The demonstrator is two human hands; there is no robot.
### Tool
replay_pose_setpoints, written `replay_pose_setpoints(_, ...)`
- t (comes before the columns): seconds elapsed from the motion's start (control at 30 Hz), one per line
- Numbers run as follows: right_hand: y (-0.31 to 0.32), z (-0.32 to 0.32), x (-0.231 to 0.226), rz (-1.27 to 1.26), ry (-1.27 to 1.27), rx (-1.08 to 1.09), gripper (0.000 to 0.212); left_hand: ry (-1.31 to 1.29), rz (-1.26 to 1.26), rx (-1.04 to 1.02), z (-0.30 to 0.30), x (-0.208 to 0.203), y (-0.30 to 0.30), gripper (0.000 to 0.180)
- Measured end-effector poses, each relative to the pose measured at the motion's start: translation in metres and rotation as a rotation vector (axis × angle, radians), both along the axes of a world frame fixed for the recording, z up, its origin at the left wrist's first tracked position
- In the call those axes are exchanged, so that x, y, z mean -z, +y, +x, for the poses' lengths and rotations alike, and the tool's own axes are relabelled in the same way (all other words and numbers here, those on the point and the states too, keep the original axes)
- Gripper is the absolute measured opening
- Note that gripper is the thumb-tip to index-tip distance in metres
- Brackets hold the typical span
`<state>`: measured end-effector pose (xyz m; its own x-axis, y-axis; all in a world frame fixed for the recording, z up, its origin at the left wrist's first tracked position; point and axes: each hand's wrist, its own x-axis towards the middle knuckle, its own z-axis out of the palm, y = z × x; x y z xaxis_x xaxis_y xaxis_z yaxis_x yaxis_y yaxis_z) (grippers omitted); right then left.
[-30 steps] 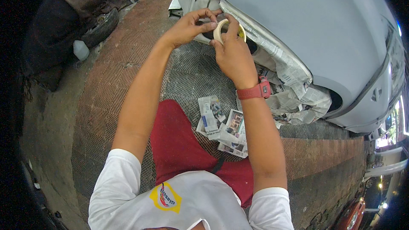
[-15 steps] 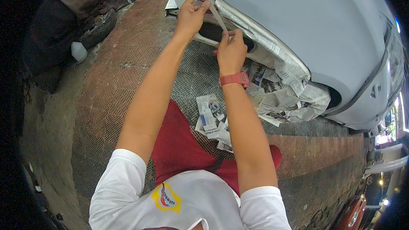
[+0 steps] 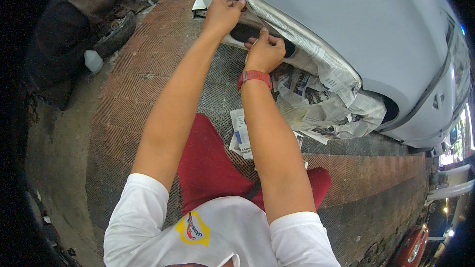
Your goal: The person sits on the floor and uses newspaper and masking tape to cover the front bumper of a white car. They tear newspaper into strips, apply tape to secure the paper, and smooth the edges to ensure full coverage of the bumper area.
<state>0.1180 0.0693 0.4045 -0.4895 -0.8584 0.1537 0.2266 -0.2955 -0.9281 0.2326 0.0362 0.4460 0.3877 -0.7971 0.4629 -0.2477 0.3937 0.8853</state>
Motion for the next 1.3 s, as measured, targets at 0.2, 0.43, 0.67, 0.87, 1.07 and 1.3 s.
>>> replay_pose_setpoints(0.2,-0.005,-0.006,-0.011,0.034,-0.025,-0.017,0.022,-0.126,0.027,-0.169,-0.009,-0.014,0.01,0.016)
replay_pose_setpoints(0.43,-0.008,-0.009,-0.014,0.059,-0.015,-0.04,0.025,-0.277,-0.019,-0.286,-0.005,-0.011,0.01,0.022)
replay_pose_setpoints(0.67,-0.004,-0.012,-0.014,0.061,-0.02,-0.064,0.025,0.03,0.042,-0.146,0.0,-0.006,-0.002,0.021)
replay_pose_setpoints(0.87,-0.009,-0.011,-0.01,0.024,-0.077,-0.014,0.027,0.514,0.072,0.155,-0.02,-0.015,0.002,0.03)
replay_pose_setpoints(1.07,0.006,-0.026,0.011,-0.049,0.212,-0.13,0.03,0.926,-0.041,0.331,-0.058,-0.003,0.026,0.059)
replay_pose_setpoints(1.3,0.057,-0.116,0.051,-0.27,1.201,0.004,0.045,0.883,-0.145,0.383,-0.045,0.018,0.0,0.064)
